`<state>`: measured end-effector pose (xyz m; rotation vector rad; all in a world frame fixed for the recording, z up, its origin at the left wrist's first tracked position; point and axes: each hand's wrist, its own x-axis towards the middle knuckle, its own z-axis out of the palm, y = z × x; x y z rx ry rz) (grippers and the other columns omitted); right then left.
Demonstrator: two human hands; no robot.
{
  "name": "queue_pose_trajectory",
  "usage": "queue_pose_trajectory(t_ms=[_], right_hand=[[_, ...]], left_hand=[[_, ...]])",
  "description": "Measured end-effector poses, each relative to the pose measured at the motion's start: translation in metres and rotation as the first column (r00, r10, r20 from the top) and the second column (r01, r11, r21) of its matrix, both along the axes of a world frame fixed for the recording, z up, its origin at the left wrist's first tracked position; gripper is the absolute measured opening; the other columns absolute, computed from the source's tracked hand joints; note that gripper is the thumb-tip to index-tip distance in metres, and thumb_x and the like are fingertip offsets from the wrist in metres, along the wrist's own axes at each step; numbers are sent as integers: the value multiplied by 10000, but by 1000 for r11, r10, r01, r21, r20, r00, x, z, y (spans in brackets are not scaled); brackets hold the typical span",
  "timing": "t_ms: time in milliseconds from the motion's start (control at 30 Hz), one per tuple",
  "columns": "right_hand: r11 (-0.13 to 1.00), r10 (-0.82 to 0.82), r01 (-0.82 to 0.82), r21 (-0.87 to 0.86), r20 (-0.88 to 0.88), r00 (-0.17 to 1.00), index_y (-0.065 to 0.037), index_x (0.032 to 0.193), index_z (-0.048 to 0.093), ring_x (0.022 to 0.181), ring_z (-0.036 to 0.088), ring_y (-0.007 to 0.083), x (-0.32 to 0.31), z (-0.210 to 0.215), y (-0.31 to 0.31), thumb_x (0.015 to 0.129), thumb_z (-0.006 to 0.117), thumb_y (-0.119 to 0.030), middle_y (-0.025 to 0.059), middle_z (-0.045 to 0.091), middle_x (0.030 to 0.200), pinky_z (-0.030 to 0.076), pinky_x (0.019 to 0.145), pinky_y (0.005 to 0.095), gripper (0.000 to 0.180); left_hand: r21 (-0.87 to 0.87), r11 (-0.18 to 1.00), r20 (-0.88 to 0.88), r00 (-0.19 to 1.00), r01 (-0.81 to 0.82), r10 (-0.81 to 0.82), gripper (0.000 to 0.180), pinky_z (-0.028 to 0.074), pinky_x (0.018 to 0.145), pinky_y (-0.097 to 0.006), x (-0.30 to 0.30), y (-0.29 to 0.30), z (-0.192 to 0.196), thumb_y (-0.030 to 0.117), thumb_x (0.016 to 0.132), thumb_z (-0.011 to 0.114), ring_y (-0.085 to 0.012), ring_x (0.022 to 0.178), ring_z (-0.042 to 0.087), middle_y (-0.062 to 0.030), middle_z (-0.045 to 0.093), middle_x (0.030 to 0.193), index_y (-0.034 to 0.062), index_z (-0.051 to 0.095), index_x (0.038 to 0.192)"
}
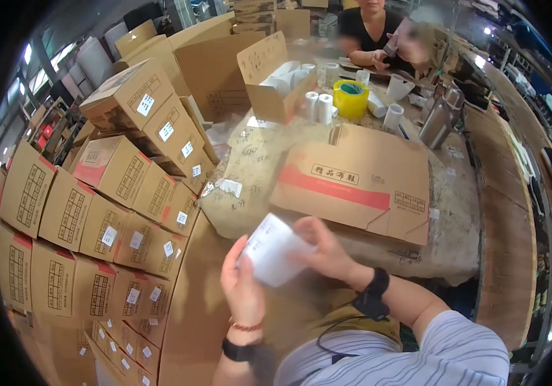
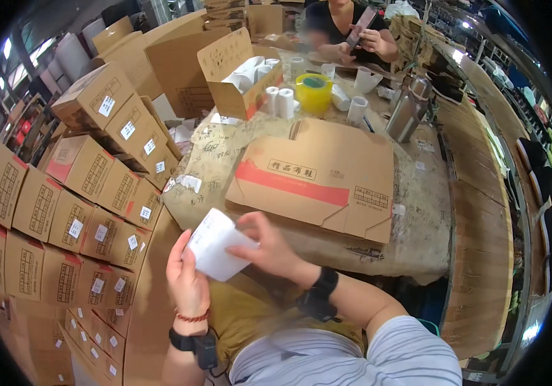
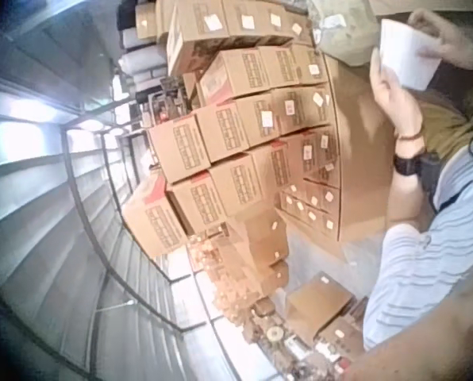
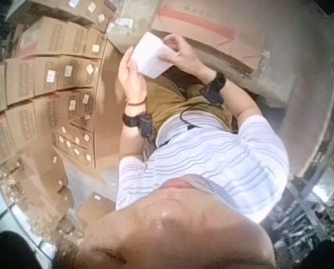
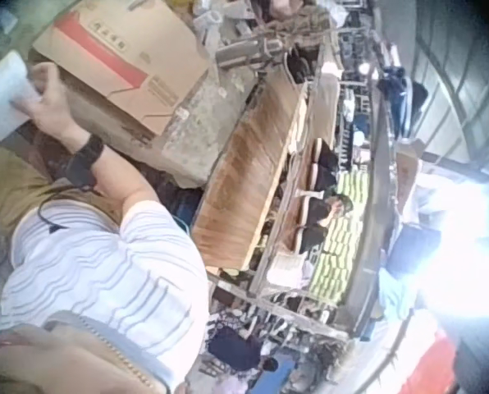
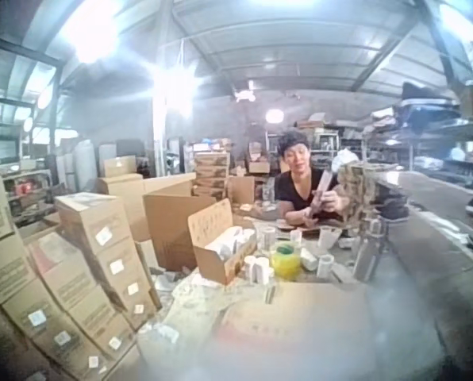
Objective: Packing shoes into boxes and applying labels to the boxes in a manufacturing facility.
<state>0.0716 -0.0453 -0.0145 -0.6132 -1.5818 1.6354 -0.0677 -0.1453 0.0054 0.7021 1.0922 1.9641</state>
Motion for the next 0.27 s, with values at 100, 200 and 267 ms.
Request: queue_pose_trajectory(t_ms=[100,200,267], right_hand=[[980,-90,65,190,128,988,3,975,611,750,597,119,23,2,14,849,663,-218,46,659,817,485,680,309,259],[979,-192,194,-63,37,981,3,798,636,723,592,147,28,9,16,880,618,-244,56,651,763,472,657,299,261],[882,-354,257,395,197,914,-39,932,656,684,596,212,41,6,21,886,606,-255,57,666,799,470,666,287,226]], left_hand=[[-52,999,-90,996,-6,2,343,419,947,-332,19,17,-1,122,955,485,-201,1059,559,-156,569,1175,-54,459,1248],[-82,996,-251,967,32,-52,349,422,948,-336,31,31,-22,142,952,503,-205,1065,558,-150,569,1184,-51,464,1240],[28,992,161,979,126,-129,376,408,990,-392,48,39,-27,164,947,518,-252,1139,530,-173,544,1224,-44,452,1252]])
